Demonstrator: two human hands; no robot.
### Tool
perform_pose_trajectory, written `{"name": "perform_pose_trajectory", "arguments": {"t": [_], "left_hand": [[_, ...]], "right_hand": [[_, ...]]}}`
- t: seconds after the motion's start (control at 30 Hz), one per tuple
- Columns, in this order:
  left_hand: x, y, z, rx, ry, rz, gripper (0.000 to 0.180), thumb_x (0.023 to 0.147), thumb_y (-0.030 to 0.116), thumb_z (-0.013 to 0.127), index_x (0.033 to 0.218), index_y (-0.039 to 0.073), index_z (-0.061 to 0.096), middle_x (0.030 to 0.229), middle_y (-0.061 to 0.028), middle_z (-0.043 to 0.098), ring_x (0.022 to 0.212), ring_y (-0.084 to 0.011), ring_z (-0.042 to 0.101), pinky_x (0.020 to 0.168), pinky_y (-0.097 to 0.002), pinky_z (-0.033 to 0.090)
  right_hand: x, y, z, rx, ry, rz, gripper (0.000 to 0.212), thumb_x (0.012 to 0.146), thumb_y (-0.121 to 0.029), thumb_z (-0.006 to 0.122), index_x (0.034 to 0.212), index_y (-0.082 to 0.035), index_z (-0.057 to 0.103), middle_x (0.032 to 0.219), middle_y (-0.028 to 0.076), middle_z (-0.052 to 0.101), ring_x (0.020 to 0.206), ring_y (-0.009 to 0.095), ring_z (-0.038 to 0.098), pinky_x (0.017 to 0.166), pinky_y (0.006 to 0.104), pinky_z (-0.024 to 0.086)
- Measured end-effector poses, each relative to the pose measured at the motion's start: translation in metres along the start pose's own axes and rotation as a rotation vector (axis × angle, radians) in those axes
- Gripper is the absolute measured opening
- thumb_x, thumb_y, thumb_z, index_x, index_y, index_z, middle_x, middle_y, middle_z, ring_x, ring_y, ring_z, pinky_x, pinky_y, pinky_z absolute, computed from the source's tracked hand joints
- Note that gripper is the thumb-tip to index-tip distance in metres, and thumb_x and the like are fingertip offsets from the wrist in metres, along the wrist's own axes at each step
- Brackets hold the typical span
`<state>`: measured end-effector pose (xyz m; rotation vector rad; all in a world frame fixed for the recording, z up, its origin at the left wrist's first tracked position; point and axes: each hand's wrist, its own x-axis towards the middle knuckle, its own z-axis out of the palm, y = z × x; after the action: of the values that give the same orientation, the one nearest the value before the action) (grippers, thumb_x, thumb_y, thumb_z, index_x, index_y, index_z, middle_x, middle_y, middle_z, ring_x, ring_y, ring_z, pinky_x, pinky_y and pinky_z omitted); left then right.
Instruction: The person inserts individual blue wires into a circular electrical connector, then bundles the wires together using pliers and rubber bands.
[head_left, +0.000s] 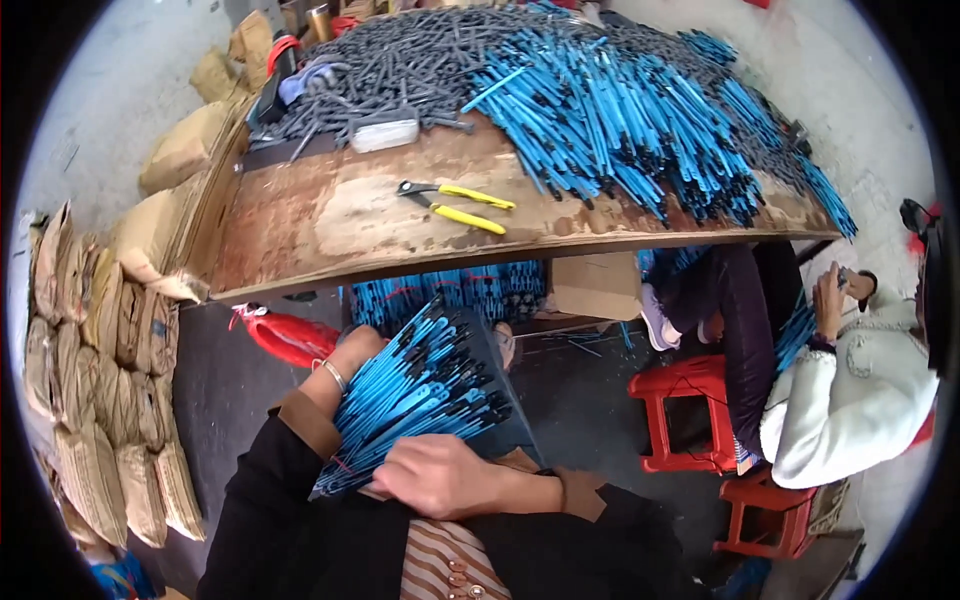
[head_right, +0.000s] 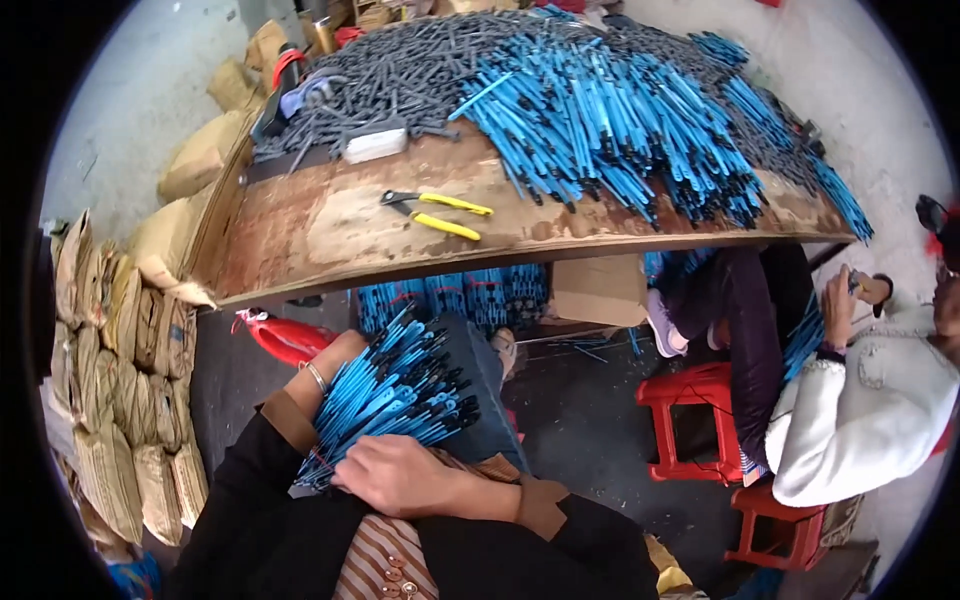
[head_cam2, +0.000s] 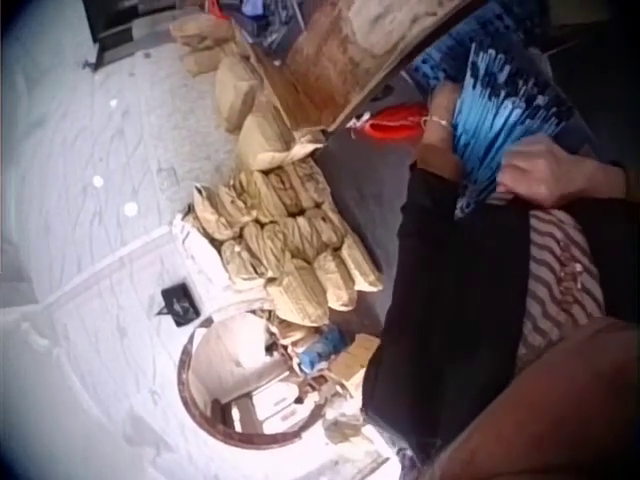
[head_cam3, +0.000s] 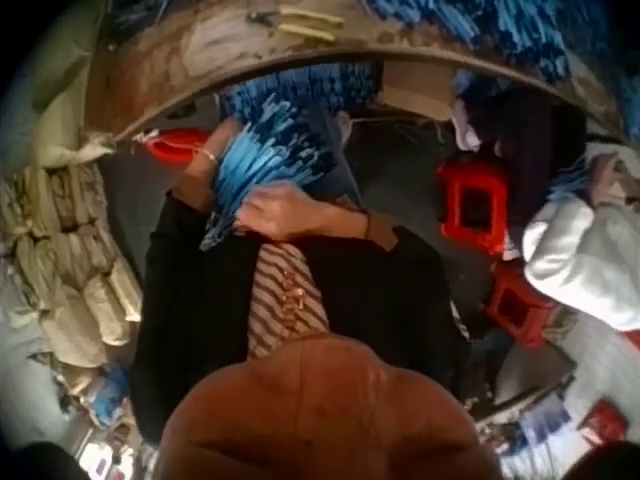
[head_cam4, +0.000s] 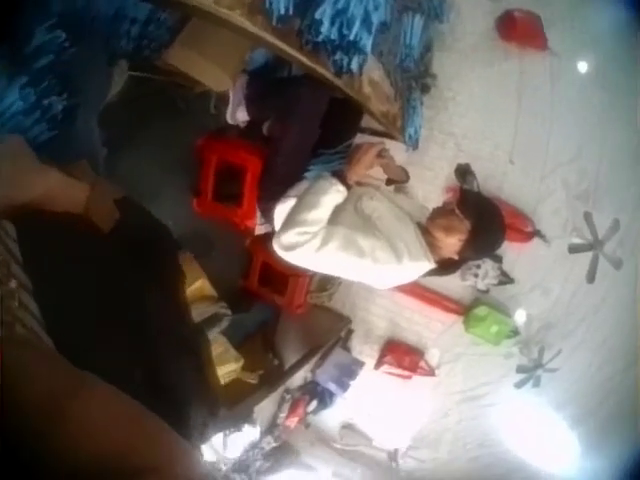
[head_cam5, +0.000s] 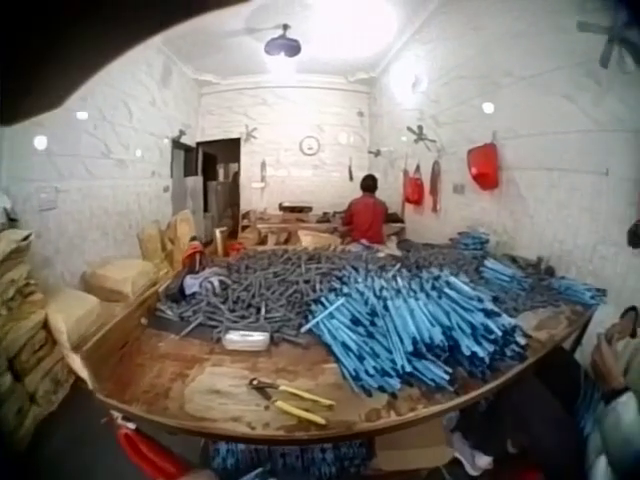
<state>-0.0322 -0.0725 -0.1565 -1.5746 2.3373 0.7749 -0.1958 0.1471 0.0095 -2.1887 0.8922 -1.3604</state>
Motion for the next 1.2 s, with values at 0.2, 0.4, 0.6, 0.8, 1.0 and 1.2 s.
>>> {"name": "perform_pose_trajectory", "arguments": {"t": [0.2,0.4,0.6,0.8,1.0,1.2], "left_hand": [[0.020,0.014,0.019,-0.009,-0.082,0.167,0.027,0.080,0.032,0.058,0.080,0.007,0.069,0.084,-0.0202,0.063,0.082,-0.0339,0.063,0.071,-0.0406,0.049],[0.053,-0.059,0.059,0.036,0.086,0.352,0.023,0.085,0.017,0.049,0.079,0.003,0.067,0.080,-0.0181,0.065,0.071,-0.0323,0.061,0.065,-0.0398,0.046],[0.009,-0.005,0.007,-1.236,0.034,-0.329,0.028,0.093,0.018,0.048,0.071,0.005,0.059,0.067,-0.0068,0.059,0.055,-0.0130,0.049,0.051,-0.0269,0.041],[-0.042,0.054,-0.064,-1.406,-0.015,-0.212,0.027,0.094,0.022,0.047,0.072,0.006,0.051,0.065,-0.0070,0.060,0.052,-0.0163,0.054,0.051,-0.0267,0.045],[-0.080,0.059,-0.061,-1.221,0.245,0.023,0.035,0.096,0.026,0.043,0.067,0.007,0.045,0.062,-0.0058,0.056,0.053,-0.0156,0.052,0.055,-0.0272,0.044],[-0.109,0.093,-0.042,-1.985,0.384,-0.227,0.038,0.096,0.025,0.045,0.063,0.008,0.040,0.056,-0.0033,0.043,0.056,-0.0141,0.043,0.064,-0.0289,0.041]], "right_hand": [[0.011,0.046,0.035,-0.214,0.044,-0.152,0.016,0.076,-0.012,0.063,0.069,-0.004,0.050,0.063,0.007,0.046,0.064,0.024,0.051,0.081,0.0419,0.044],[0.012,0.079,0.055,-0.168,0.040,-0.023,0.015,0.077,-0.013,0.057,0.068,-0.004,0.050,0.065,0.008,0.049,0.065,0.025,0.053,0.082,0.0391,0.042],[0.005,0.101,0.060,-0.070,-0.004,0.136,0.010,0.072,-0.012,0.055,0.068,-0.004,0.051,0.069,0.012,0.054,0.071,0.030,0.054,0.076,0.0378,0.041],[0.001,0.109,0.061,-0.057,-0.031,0.172,0.008,0.073,-0.010,0.055,0.069,-0.003,0.054,0.068,0.013,0.055,0.072,0.031,0.055,0.077,0.0386,0.040],[-0.001,0.115,0.063,0.018,-0.049,0.165,0.016,0.082,-0.015,0.053,0.070,-0.003,0.052,0.071,0.014,0.054,0.071,0.031,0.054,0.083,0.0393,0.039],[-0.003,0.108,0.057,0.030,0.004,0.169,0.010,0.076,-0.011,0.053,0.069,-0.004,0.056,0.072,0.013,0.057,0.076,0.030,0.056,0.086,0.0415,0.039]]}}
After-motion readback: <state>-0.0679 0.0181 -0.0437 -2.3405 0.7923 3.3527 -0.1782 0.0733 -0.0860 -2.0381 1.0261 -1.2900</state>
